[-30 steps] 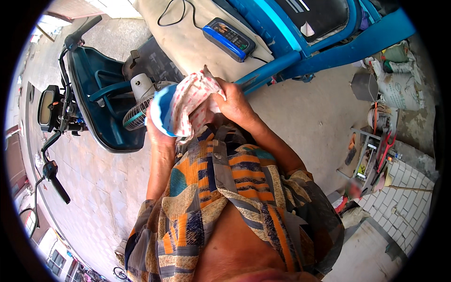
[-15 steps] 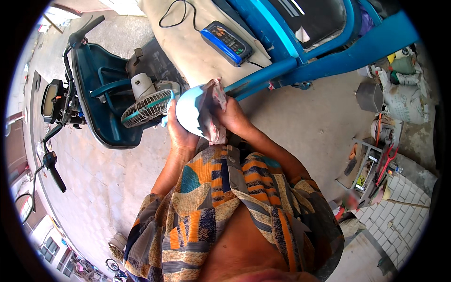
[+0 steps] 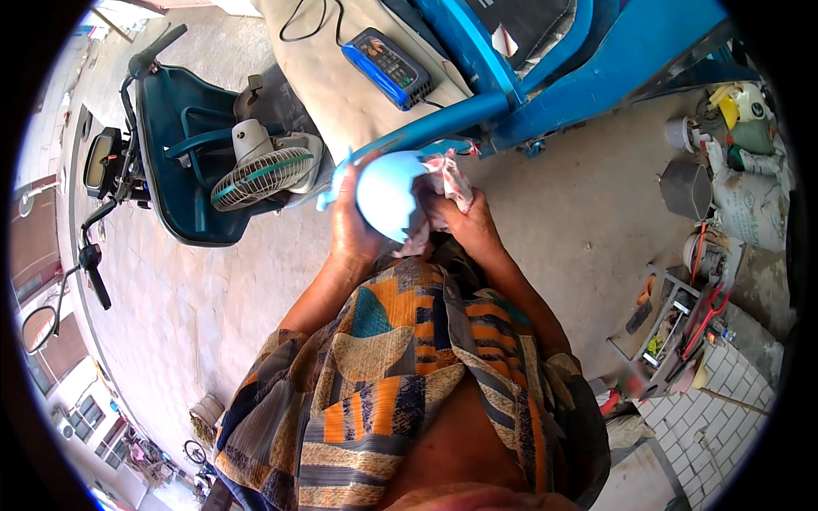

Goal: The person wipes a battery charger and a blue plastic funnel with a cloth, manipulates wiring components inside the frame of an electric tricycle by hand, and connects the charger to a power strip.

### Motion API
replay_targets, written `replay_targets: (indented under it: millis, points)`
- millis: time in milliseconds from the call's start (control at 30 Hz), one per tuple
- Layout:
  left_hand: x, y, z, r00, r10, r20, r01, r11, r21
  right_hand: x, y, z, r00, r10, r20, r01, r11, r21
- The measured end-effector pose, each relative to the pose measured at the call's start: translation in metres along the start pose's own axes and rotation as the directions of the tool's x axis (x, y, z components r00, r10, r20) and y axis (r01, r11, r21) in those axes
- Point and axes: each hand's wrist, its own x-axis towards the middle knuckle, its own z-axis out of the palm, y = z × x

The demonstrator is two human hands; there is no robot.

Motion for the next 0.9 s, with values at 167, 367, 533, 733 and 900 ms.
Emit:
replay_targets:
  millis: [167, 367, 533, 733, 900]
  points:
    - [0.011, -0.021, 0.02, 0.986, -0.159, 0.057, 0.155, 0.985, 0.074, -0.02, -0.002, -0.013, 0.987, -0.124, 0.102, 0.128, 0.991, -0.034]
    - [0.031, -0.029, 0.043, 0.95, -0.229, 0.213, 0.188, 0.963, 0.195, -0.051, -0.038, -0.022, 0.992, -0.06, 0.109, 0.037, 0.98, 0.196]
    - [0.056, -0.047, 0.075, 0.904, -0.371, 0.215, 0.343, 0.926, 0.155, -0.045, -0.02, -0.005, 0.862, -0.436, -0.259, 0.303, 0.852, -0.426]
    - [0.063, -0.038, 0.097, 0.735, -0.662, 0.147, 0.664, 0.746, 0.043, -0.042, -0.005, -0.017, 0.745, -0.651, -0.147, 0.209, 0.437, -0.875]
    - [0.07, -0.037, 0.098, 0.555, -0.801, 0.225, 0.797, 0.589, 0.13, -0.049, 0.0, -0.022, 0.659, -0.752, -0.026, 0.129, 0.148, -0.981]
